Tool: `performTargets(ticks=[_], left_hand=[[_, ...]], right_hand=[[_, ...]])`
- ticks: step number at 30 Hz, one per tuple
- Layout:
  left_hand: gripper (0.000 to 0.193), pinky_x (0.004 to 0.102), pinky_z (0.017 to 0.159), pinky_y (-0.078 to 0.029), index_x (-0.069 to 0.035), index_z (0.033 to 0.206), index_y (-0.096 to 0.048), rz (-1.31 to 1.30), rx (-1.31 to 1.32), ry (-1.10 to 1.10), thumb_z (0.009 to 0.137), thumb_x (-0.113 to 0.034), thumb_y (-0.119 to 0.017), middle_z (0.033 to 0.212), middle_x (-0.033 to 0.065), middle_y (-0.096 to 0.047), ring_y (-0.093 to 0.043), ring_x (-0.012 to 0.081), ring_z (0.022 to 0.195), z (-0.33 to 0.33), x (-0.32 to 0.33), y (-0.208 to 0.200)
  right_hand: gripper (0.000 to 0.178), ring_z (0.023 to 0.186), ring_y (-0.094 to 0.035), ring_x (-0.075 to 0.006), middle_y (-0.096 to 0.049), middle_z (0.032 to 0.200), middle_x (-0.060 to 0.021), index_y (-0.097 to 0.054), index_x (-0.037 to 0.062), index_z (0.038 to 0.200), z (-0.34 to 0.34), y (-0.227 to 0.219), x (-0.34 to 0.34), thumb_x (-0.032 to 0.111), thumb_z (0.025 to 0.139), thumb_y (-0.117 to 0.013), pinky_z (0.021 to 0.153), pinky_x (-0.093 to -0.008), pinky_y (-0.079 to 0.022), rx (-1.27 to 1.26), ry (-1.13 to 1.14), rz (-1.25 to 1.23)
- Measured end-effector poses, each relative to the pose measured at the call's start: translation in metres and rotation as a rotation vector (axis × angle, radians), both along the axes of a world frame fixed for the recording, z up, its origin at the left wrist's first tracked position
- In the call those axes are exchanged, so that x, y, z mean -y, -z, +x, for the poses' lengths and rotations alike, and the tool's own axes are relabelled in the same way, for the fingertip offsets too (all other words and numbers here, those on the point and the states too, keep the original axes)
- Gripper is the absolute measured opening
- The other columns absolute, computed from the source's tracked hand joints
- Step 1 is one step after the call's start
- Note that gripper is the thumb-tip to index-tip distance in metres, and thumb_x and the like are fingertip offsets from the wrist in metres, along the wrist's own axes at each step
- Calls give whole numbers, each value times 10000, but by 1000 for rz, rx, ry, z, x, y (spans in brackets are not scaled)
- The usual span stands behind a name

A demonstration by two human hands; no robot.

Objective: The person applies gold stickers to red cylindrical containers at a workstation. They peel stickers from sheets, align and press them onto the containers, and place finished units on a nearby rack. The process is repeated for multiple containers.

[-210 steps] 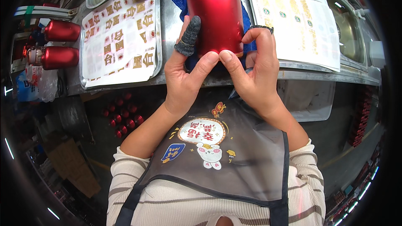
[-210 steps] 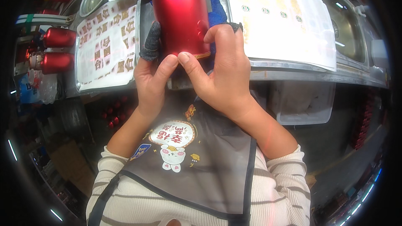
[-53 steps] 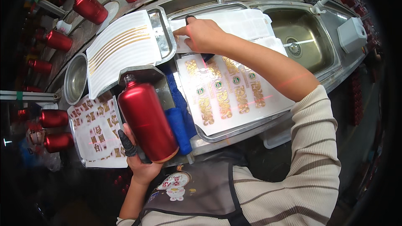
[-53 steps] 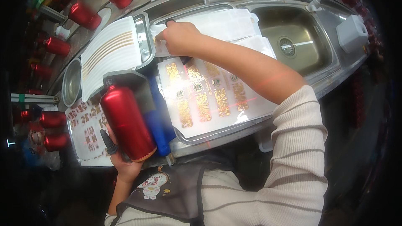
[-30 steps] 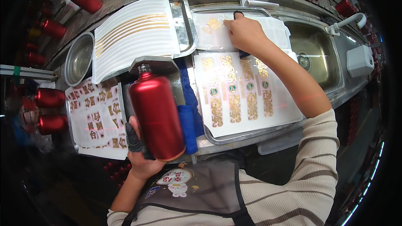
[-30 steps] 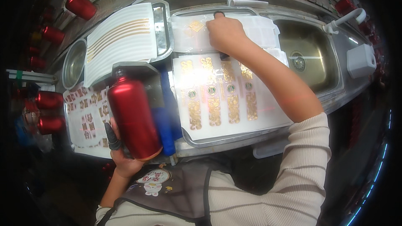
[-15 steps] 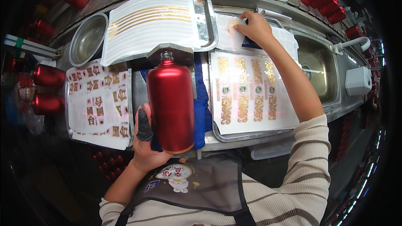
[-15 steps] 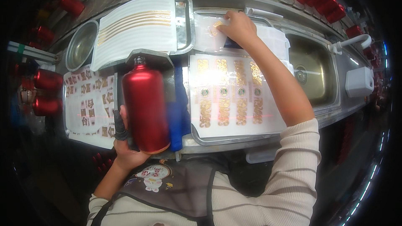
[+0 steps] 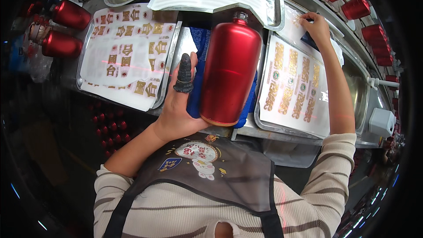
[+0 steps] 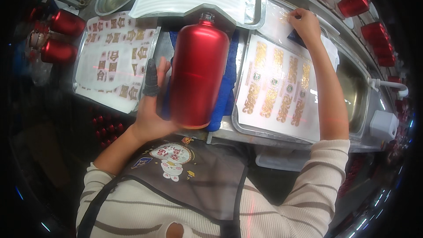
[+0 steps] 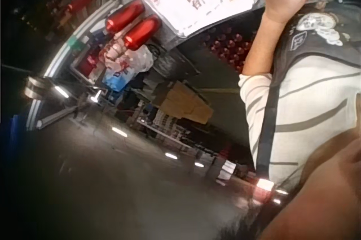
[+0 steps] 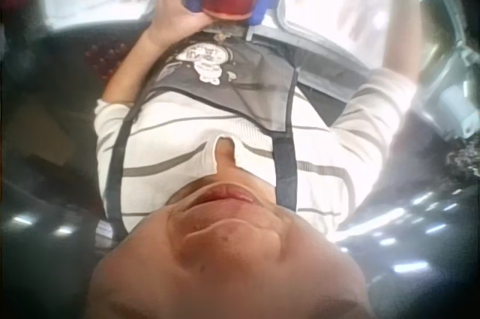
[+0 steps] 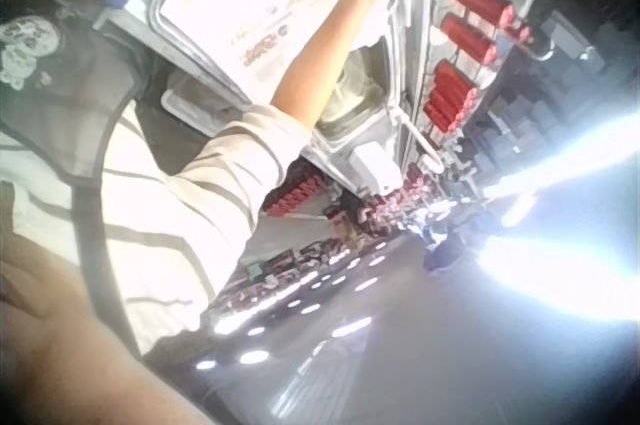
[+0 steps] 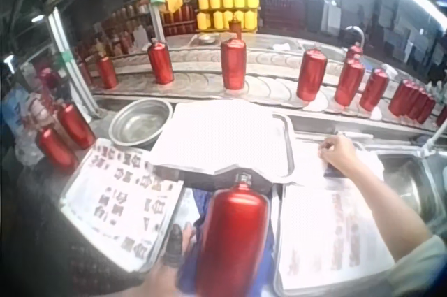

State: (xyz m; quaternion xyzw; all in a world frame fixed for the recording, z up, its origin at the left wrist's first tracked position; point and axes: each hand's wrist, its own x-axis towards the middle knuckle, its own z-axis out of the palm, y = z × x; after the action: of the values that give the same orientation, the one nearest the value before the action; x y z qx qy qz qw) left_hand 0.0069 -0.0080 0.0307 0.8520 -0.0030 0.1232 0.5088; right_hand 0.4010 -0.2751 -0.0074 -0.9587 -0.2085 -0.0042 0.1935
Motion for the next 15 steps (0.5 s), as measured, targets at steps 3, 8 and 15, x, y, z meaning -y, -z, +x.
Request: performTargets(ticks=[3, 8, 15], left_hand=[[1177, 497, 1181, -204, 49, 1539, -155, 61, -114, 8, 691, -306, -891, 1558, 282, -296, -339, 415, 1420, -2, -3, -5], [1113, 535, 1188, -137, 68, 1517, -207, 221, -67, 70, 725, -366, -858, 1514, 258, -374, -401, 412, 1379, 8, 0, -21], [1029, 597, 1167, -135, 83, 1479, -286, 315, 57, 100, 737, -361, -843, 1484, 256, -402, -413, 418, 1367, 9, -4, -10]], right_hand=[[233, 755, -669, -249, -703, 789, -102, -708, 49, 838, 5, 1, 0, 256, 731, -704, 712, -358, -496, -41, -15, 42], [214, 715, -656, -240, -683, 751, -96, -684, 46, 835, 3, 2, -5, 241, 748, -694, 684, -355, -489, -13, -4, 101], [179, 722, -656, -222, -689, 787, -99, -679, 32, 916, -40, -30, -3, 186, 827, -656, 707, -341, -499, 140, -25, 188]])
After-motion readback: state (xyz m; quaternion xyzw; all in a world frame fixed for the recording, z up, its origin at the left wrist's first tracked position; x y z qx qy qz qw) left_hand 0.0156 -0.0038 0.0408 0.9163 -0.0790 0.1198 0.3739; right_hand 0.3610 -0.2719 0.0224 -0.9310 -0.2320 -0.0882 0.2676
